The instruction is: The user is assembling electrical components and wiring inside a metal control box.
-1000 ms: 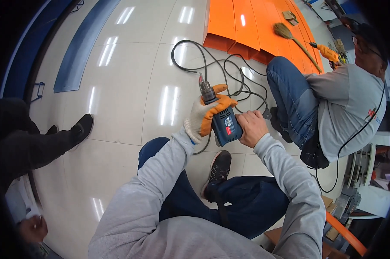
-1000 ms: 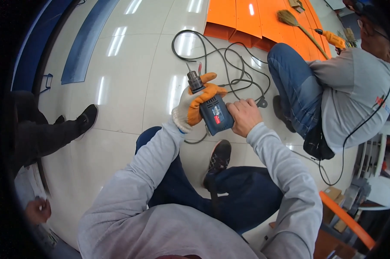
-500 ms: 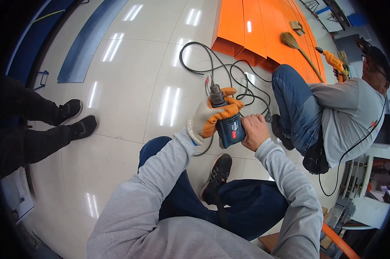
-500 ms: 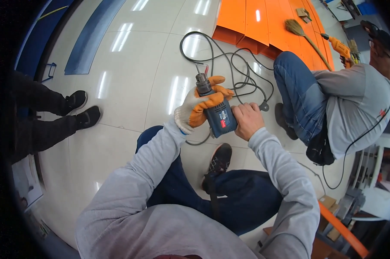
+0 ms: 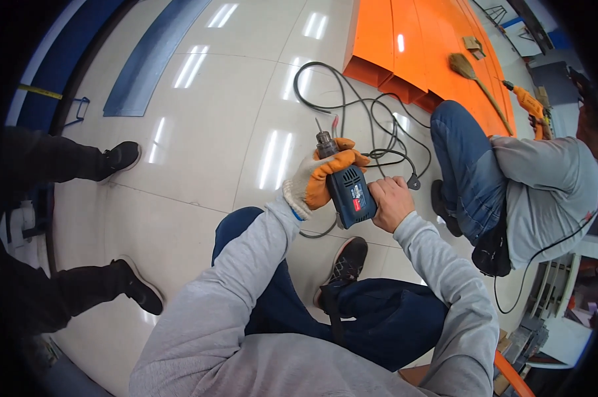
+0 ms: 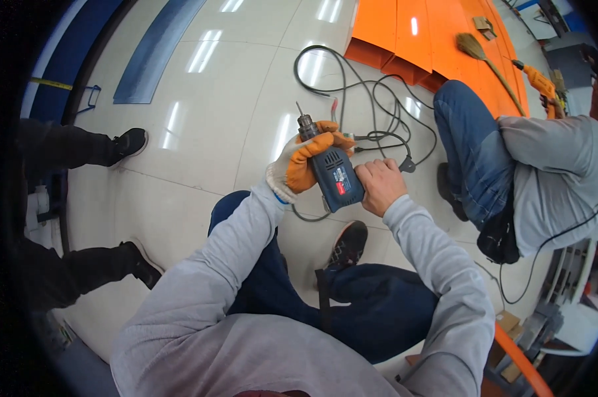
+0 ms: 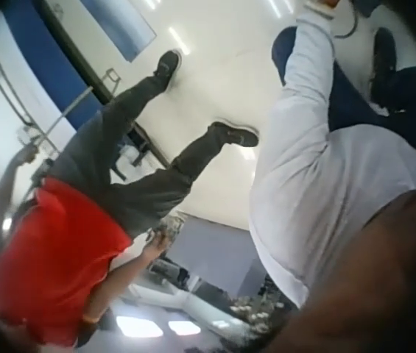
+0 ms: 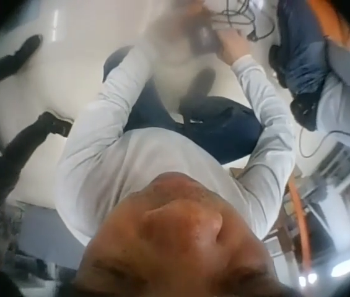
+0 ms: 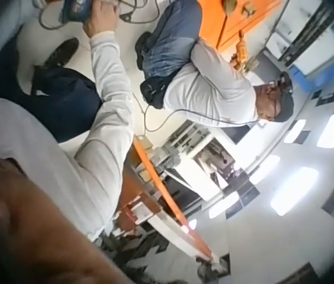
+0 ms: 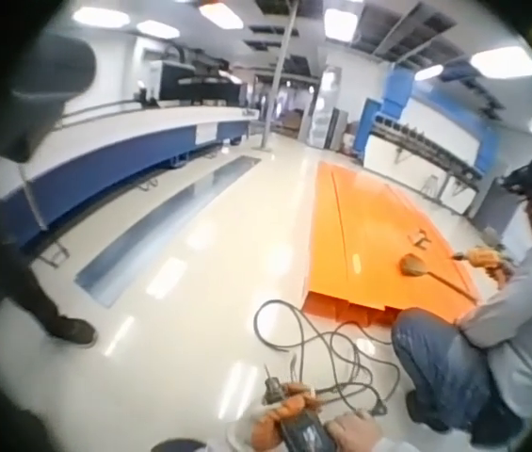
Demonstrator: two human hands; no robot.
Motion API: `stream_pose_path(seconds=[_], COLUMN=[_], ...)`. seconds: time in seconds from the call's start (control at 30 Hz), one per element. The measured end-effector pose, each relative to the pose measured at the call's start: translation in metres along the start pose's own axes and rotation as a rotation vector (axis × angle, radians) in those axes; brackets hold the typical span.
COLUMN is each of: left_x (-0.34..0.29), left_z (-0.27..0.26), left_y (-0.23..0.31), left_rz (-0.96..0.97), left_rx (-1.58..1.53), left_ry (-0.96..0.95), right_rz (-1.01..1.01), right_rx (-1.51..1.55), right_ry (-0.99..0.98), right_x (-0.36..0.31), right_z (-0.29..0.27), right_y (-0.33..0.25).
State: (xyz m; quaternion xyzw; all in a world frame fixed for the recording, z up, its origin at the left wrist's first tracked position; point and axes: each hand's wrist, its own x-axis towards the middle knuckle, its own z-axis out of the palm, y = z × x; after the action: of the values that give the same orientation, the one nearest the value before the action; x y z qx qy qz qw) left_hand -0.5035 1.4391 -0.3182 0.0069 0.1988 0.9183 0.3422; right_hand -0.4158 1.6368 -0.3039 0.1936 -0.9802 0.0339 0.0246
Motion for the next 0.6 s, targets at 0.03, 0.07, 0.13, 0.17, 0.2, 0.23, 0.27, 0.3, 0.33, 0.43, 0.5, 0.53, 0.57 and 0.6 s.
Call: stream_pose_path(seconds=[0.03, 0.07, 0.13, 0.17, 0.2, 0.23, 0.27, 0.3, 0.33, 0.43, 0.5, 0.53, 0.57, 0.6], left_x=[-0.002, -0.004, -0.011, -0.014, -0.016, -0.018, -0.021, -0.023, -0.025, -0.027, -0.027, -0.027, -0.026, -0.025], left_z=[-0.004, -0.008, -0.018, -0.025, -0.031, -0.037, -0.039, -0.041, -0.042, -0.042, -0.039, -0.038, -0.038, -0.039], left_y=[0.000, 0.000, -0.003, -0.004, -0.005, -0.007, -0.007, -0.008, -0.009, -0.016, -0.022, -0.025, -0.027, -0.029], left_rz=[-0.001, -0.001, -0.005, -0.007, -0.011, -0.016, -0.021, -0.026, -0.033, -0.057, -0.065, -0.068, -0.071, -0.078], left_rx=[-0.019, -0.038, -0.016, -0.005, 0.005, 0.015, 0.023, 0.052, 0.080, 0.138, 0.158, 0.168, 0.177, 0.182], left_ry=[0.062, 0.125, 0.168, 0.194, 0.218, 0.242, 0.256, 0.255, 0.251, 0.245, 0.264, 0.272, 0.279, 0.281], right_rz=[-0.011, -0.021, -0.022, -0.021, -0.018, -0.014, -0.012, -0.009, -0.005, 0.014, 0.035, 0.046, 0.056, 0.062], right_rx=[0.021, 0.043, 0.081, 0.100, 0.117, 0.133, 0.150, 0.168, 0.184, 0.219, 0.253, 0.268, 0.283, 0.288], right_ry=[-0.002, -0.005, 0.000, 0.005, 0.008, 0.011, 0.011, 0.021, 0.031, 0.049, 0.063, 0.071, 0.079, 0.081], right_x=[0.001, 0.002, -0.003, -0.004, -0.006, -0.008, -0.011, -0.013, -0.017, -0.028, -0.034, -0.037, -0.041, -0.045], right_z=[0.008, 0.016, 0.037, 0.048, 0.059, 0.069, 0.075, 0.081, 0.086, 0.097, 0.098, 0.099, 0.100, 0.102], right_y=[0.000, -0.002, -0.008, -0.012, -0.016, -0.020, -0.023, -0.026, -0.028, -0.032, -0.032, -0.032, -0.031, -0.032])
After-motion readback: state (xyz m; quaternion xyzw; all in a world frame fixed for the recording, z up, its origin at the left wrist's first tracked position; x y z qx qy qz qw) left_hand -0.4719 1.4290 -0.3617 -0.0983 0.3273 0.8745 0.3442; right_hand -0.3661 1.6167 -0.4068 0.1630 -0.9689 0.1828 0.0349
